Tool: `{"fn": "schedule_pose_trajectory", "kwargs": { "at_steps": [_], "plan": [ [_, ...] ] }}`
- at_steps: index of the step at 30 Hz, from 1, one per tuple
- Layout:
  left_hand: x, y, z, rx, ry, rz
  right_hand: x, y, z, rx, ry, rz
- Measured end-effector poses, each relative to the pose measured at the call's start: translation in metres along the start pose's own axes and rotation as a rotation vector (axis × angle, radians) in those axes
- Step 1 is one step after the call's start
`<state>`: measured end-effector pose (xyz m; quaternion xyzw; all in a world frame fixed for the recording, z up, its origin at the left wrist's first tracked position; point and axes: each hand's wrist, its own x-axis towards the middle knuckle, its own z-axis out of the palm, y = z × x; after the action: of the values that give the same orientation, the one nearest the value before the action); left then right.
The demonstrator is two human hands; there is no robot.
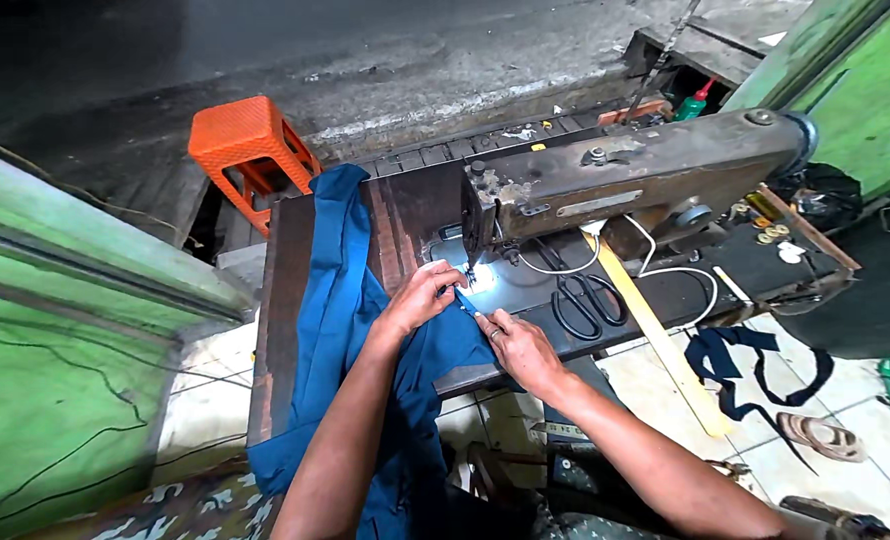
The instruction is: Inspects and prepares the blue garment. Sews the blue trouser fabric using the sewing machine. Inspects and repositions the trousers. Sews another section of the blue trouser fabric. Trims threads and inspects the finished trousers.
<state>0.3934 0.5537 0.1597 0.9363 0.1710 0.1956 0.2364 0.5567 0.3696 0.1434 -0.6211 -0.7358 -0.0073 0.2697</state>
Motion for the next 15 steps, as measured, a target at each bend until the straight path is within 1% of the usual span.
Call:
{"fn": "schedule_pose_trajectory", "kwargs": {
  "at_steps": [6,9,10,11,12,14,15],
  "plan": [
    [-0.003,-0.001,0.000,-0.001,0.003,0.050,0.003,-0.002,-0.005,0.008,-0.052,0.012],
    [-0.002,0.010,-0.004,0.191,-0.023,0.129,0.006,-0.007,-0.014,-0.003,-0.168,0.062],
    [-0.002,0.019,-0.007,0.271,-0.047,0.105,0.007,-0.009,-0.017,-0.011,-0.213,0.079],
    [-0.001,0.033,-0.010,0.346,-0.093,0.018,0.006,-0.011,-0.020,-0.021,-0.248,0.090],
    [-0.001,0.052,-0.013,0.410,-0.168,-0.136,0.005,-0.012,-0.021,-0.030,-0.268,0.095],
    [0.006,0.093,-0.018,0.440,-0.369,-0.532,0.000,-0.010,-0.020,-0.045,-0.267,0.089],
    [0.007,0.105,-0.016,0.408,-0.426,-0.683,-0.001,-0.009,-0.019,-0.053,-0.265,0.086]
  ]
}}
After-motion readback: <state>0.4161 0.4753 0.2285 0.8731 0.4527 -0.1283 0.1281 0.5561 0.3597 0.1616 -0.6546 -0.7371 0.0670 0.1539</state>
